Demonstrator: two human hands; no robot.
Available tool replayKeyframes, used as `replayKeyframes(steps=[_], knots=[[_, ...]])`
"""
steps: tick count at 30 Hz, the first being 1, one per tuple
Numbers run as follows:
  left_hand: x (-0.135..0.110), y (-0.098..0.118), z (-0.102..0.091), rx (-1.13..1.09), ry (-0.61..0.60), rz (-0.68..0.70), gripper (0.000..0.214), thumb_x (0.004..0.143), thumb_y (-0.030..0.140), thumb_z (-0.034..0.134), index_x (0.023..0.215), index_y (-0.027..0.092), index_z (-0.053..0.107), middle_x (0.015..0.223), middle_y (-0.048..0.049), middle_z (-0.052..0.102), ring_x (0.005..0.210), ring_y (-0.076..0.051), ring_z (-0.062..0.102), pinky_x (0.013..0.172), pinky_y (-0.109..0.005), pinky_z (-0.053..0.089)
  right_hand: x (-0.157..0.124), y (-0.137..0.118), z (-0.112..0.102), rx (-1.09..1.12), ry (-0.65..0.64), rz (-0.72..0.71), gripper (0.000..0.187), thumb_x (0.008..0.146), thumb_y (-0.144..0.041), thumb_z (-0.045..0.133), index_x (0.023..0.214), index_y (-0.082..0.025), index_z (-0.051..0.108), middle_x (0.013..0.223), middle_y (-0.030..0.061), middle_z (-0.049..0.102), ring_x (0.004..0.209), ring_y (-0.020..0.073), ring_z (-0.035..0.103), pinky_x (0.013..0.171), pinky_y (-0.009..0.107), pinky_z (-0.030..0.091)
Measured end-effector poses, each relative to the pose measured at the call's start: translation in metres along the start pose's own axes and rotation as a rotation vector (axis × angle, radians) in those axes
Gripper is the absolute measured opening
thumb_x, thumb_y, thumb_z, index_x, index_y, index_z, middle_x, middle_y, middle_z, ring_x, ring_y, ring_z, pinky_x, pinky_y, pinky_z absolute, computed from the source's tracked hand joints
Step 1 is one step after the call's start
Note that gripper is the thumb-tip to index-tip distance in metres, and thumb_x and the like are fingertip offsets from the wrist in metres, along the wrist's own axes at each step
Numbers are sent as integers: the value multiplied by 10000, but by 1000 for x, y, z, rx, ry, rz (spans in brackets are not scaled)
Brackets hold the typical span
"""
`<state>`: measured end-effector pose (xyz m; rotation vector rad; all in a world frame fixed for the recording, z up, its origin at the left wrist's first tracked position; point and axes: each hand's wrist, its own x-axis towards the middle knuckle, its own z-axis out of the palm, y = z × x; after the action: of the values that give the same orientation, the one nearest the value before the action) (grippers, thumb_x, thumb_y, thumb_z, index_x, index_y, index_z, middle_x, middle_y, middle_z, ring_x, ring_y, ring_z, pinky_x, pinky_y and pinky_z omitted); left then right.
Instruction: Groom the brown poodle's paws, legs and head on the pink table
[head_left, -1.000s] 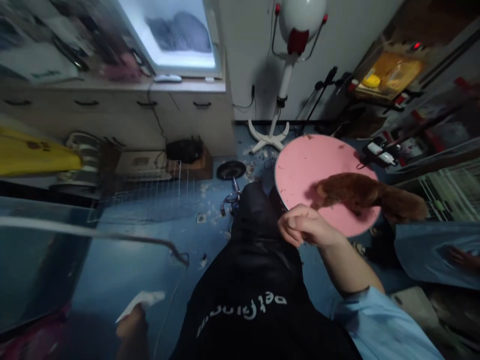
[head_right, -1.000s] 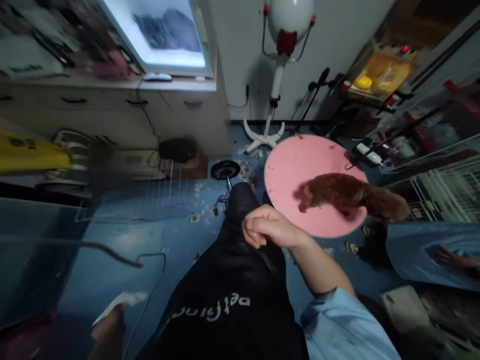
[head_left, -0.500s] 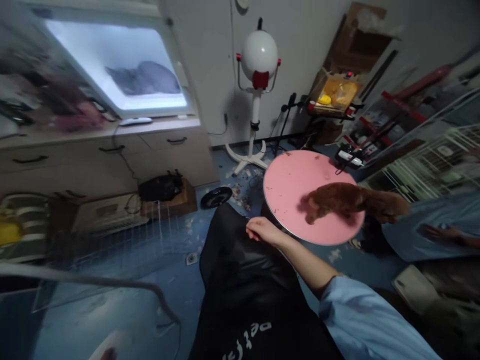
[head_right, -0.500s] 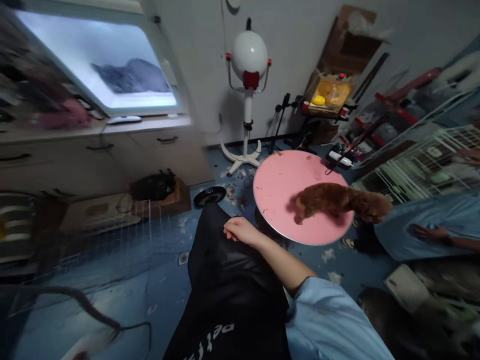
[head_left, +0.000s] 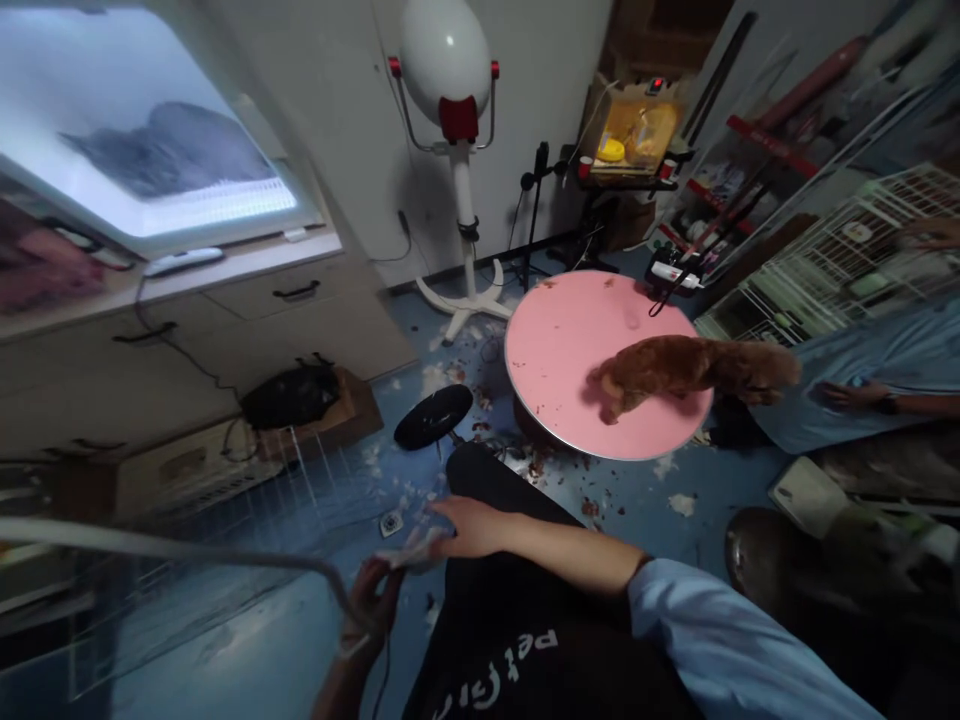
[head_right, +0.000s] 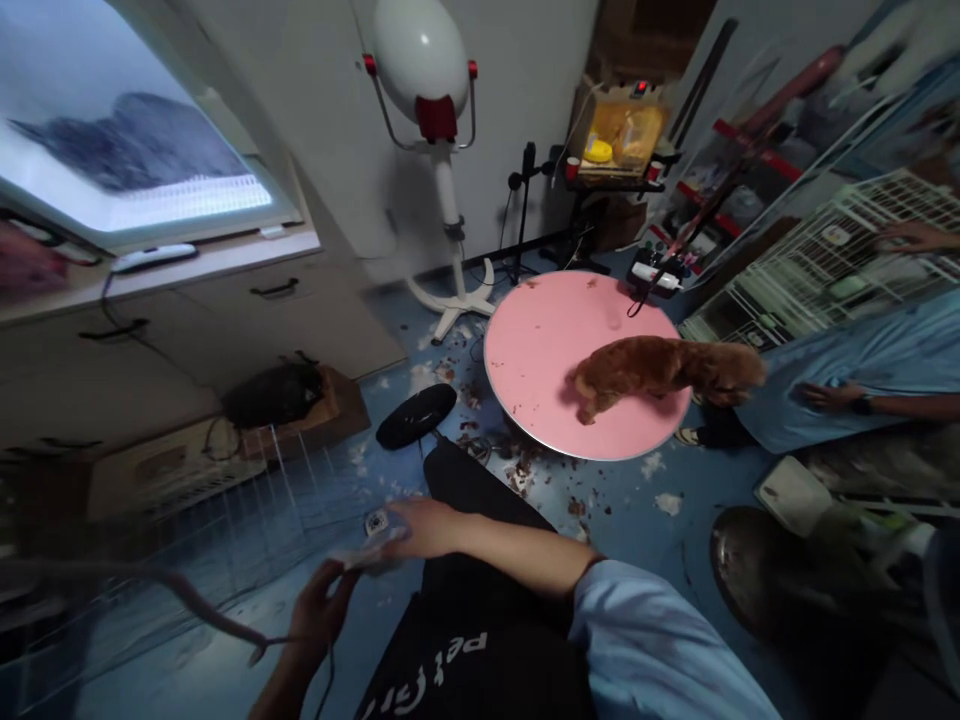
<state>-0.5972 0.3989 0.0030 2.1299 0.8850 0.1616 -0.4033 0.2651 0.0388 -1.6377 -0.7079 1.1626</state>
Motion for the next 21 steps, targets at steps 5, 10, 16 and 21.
replayKeyframes(steps=[5,10,16,21], knots=[[32,75,43,-30,-62,116,276,729,398,500,642,187,655,725,-81,694,743,-234,636,806,-381,489,-11,21,-19,82,217,50,77,726,-186,642,654,-189,671,614,-24,604,638,137,538,629,245,393],[52,124,68,48,-138,78,269,744,314,489,776,174,716,777,-63,719,756,-219,642,943,-424,422,-35,41,-67,221,489,82,183,772,-357,557,720,-189,610,580,-32,518,558,121,452,558,240,365],[64,167,101,19,-280,144,234,765,310,501,779,177,693,828,-57,724,813,-209,631,1008,-427,369,-69,53,-104,276,732,87,243,750,-437,518,738,-196,541,600,-41,473,536,110,417,546,243,367],[69,176,114,-25,-288,248,284,759,404,464,723,182,637,750,-53,677,750,-206,606,793,-345,475,-114,23,-146,111,659,-57,262,695,-336,691,907,-195,632,818,7,616,731,143,543,689,273,446]])
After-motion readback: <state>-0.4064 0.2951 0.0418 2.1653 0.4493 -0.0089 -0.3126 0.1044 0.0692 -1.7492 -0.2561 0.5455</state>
